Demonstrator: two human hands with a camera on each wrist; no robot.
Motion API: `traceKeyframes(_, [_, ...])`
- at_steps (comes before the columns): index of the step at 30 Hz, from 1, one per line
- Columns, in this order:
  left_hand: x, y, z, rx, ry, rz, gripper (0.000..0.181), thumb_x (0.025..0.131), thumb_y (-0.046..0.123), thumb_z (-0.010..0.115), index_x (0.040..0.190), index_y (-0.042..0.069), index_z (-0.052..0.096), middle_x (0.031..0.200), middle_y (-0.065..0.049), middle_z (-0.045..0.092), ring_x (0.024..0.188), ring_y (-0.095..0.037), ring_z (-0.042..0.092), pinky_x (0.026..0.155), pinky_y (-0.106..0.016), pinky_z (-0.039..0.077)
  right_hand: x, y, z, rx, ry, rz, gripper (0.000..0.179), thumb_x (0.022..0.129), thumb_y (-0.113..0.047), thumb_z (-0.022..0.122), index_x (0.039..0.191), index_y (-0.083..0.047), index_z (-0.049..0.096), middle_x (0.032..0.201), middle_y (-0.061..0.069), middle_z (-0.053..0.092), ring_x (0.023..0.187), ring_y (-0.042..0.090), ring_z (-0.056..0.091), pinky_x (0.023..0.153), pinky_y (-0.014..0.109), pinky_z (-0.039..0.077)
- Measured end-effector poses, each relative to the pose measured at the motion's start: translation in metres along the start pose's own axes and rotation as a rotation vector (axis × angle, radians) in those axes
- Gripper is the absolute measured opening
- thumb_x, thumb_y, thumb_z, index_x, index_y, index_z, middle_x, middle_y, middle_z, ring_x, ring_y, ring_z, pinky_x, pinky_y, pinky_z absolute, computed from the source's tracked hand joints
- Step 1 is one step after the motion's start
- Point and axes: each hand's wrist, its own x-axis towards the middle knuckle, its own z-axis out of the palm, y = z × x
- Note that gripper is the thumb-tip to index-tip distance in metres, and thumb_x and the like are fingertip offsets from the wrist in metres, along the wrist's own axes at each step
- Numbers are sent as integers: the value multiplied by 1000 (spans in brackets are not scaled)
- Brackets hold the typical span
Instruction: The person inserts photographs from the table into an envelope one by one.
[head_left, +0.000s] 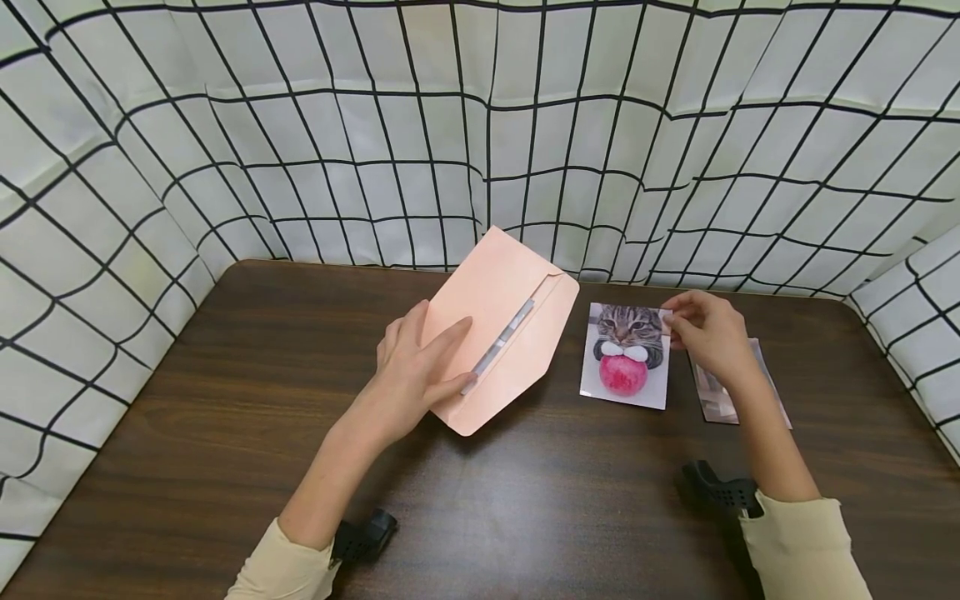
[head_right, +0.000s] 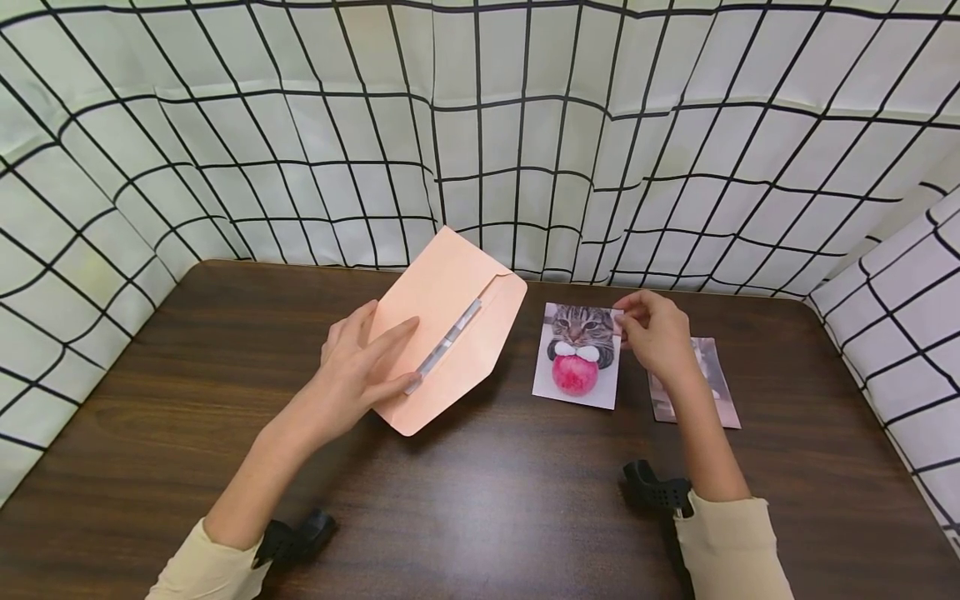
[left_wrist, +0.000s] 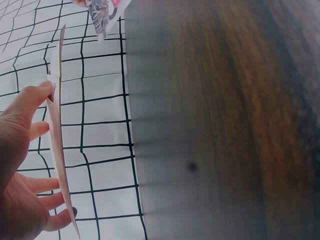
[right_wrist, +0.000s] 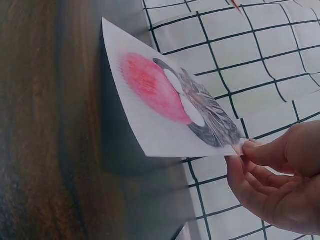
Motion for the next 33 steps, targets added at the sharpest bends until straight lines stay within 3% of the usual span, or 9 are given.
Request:
traceKeyframes(12, [-4,-5,-3,8,25,19,61,99,30,77,154,18,56,168,-26,20,146,-48,24,117,-69,24,-2,-11,-6,45,-30,-8,22,107,-3,60,122,12,63,104,26,69,68,2,65,64,18,58])
traceKeyframes(27, [-2,-7,-4,-8,3,-23,63,99,32,76,157,20,53,170,-27,16,151,-48,19,118,-69,23,-8,-22,-12,113,-48,-18,25,107,-3,59,125,13,61,104,25,66,70,2,67,66,16,57])
traceKeyframes(33, [-2,-9,-2,4,4,-10,63,99,30,76,156,17,54,169,-29,17,149,-50,20,119,-69,20,-11,-24,-12,110,-46,-26,24,107,-4,59,125,13,61,106,25,66,71,1,66,67,15,57])
